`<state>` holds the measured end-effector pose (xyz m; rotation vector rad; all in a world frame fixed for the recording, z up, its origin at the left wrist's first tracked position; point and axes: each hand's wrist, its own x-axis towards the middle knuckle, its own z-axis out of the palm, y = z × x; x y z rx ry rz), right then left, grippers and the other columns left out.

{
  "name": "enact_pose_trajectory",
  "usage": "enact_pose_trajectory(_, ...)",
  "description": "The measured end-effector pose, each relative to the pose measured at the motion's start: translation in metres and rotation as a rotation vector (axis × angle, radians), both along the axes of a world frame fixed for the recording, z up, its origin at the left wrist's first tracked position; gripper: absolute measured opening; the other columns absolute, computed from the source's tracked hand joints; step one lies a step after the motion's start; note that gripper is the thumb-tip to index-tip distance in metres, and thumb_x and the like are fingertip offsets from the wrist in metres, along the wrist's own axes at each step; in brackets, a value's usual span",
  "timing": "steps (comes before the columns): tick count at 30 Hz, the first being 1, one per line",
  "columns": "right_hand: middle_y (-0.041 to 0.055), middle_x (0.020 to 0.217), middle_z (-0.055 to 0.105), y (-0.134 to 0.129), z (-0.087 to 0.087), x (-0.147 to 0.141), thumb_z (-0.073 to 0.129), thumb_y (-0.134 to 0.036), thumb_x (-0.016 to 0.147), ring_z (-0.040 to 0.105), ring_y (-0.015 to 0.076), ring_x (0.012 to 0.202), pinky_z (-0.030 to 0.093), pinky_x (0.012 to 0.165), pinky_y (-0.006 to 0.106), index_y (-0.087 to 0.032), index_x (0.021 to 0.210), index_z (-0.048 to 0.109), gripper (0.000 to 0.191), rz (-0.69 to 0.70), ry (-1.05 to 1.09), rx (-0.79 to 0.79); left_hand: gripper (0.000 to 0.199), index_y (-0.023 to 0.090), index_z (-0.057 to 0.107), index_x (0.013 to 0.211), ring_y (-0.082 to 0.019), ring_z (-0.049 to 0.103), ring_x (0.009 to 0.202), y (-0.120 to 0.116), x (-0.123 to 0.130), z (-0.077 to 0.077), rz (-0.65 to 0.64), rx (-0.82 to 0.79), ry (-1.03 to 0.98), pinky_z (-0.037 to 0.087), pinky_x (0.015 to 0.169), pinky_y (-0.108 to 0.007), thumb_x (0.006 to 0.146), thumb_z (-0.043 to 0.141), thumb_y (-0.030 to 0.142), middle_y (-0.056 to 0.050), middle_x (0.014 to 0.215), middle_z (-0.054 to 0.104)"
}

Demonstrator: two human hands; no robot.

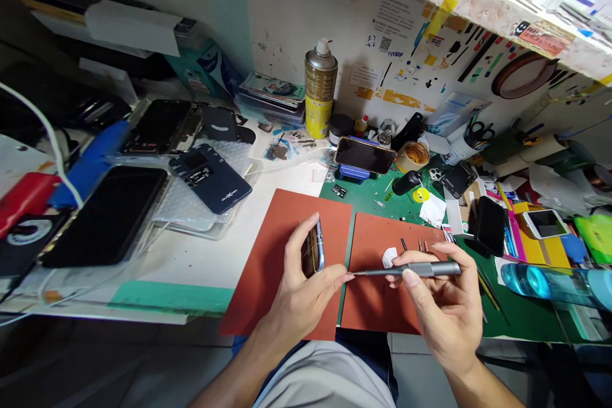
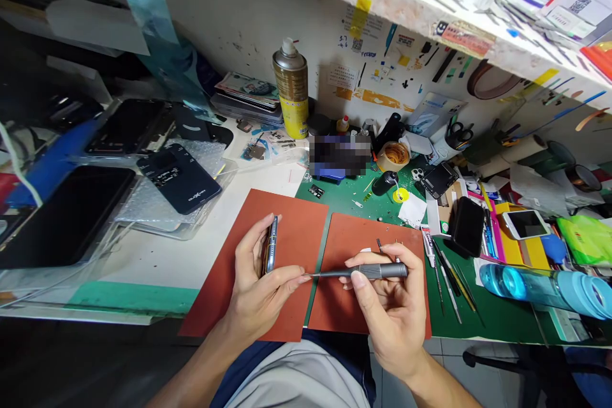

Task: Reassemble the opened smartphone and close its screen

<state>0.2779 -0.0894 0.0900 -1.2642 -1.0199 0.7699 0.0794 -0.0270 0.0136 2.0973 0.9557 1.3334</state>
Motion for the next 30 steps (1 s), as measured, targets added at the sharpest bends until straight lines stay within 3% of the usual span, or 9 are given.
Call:
enact_pose_trajectory(7,0.0052,0.103,0.083,-0.003,0.006,0.001,0.075,-0.02,0.101,0.082,0.0216,0.079,0.072,0.075,0.04,-0.033,0.133,0.058,0.038,0.012,-0.108,0.033,0.03,0.023,0.076,0.105,-0.038,0.032,0.165,0.0,0.001,0.001,-0.003,0.011,-0.001,0.036,0.133,-0.062,0.089,0.078,-0.002,-0.005,0.181,0.016)
enact_pose_trajectory(12,0.0075,0.106,0.083,-0.004,0.01,0.005,0.072,-0.014,0.101,0.084,0.0256,0.098,0.072,0.086,0.045,-0.033,0.138,0.059,0.043,0.07,-0.204,0.089,0.032,0.023,0.077,0.107,-0.037,0.033,0.164,0.0,0.002,0.001,-0.012,0.018,0.005,0.037,0.132,-0.061,0.089,0.078,-0.003,-0.005,0.181,0.017)
enact_pose_trajectory(17,0.0077,0.109,0.08,-0.007,0.012,0.01,0.073,-0.008,0.097,0.084,0.0274,0.101,0.071,0.096,0.051,-0.034,0.14,0.062,0.051,0.111,-0.268,0.111,0.032,0.023,0.078,0.108,-0.039,0.034,0.163,0.001,0.002,-0.001,-0.026,0.021,0.021,0.04,0.13,-0.062,0.089,0.078,-0.003,-0.006,0.182,0.016)
enact_pose_trajectory(23,0.0079,0.111,0.08,-0.007,0.015,0.01,0.073,-0.003,0.094,0.083,0.0268,0.101,0.072,0.093,0.048,-0.033,0.142,0.061,0.058,0.122,-0.322,0.136,0.032,0.022,0.079,0.11,-0.042,0.034,0.164,0.001,0.001,0.002,-0.026,0.02,0.028,0.038,0.131,-0.065,0.088,0.082,0.0,-0.007,0.182,0.014)
enact_pose_trajectory(27,0.0073,0.108,0.081,-0.005,0.018,0.011,0.072,-0.006,0.097,0.084,0.025,0.1,0.073,0.093,0.043,-0.032,0.141,0.061,0.052,0.105,-0.292,0.128,0.051,0.027,0.077,0.129,-0.047,0.033,0.163,-0.001,-0.002,0.004,-0.019,0.05,0.072,0.041,0.13,-0.065,0.083,0.09,0.009,-0.008,0.183,0.009)
enact_pose_trajectory(30,0.0068,0.107,0.083,-0.002,0.021,0.015,0.074,-0.006,0.097,0.085,0.024,0.096,0.075,0.087,0.041,-0.028,0.139,0.061,0.049,0.063,-0.274,0.114,0.074,0.04,0.065,0.149,-0.047,0.037,0.162,-0.004,-0.006,-0.004,-0.019,0.055,0.114,0.051,0.124,-0.061,0.088,0.083,0.002,-0.005,0.184,0.005)
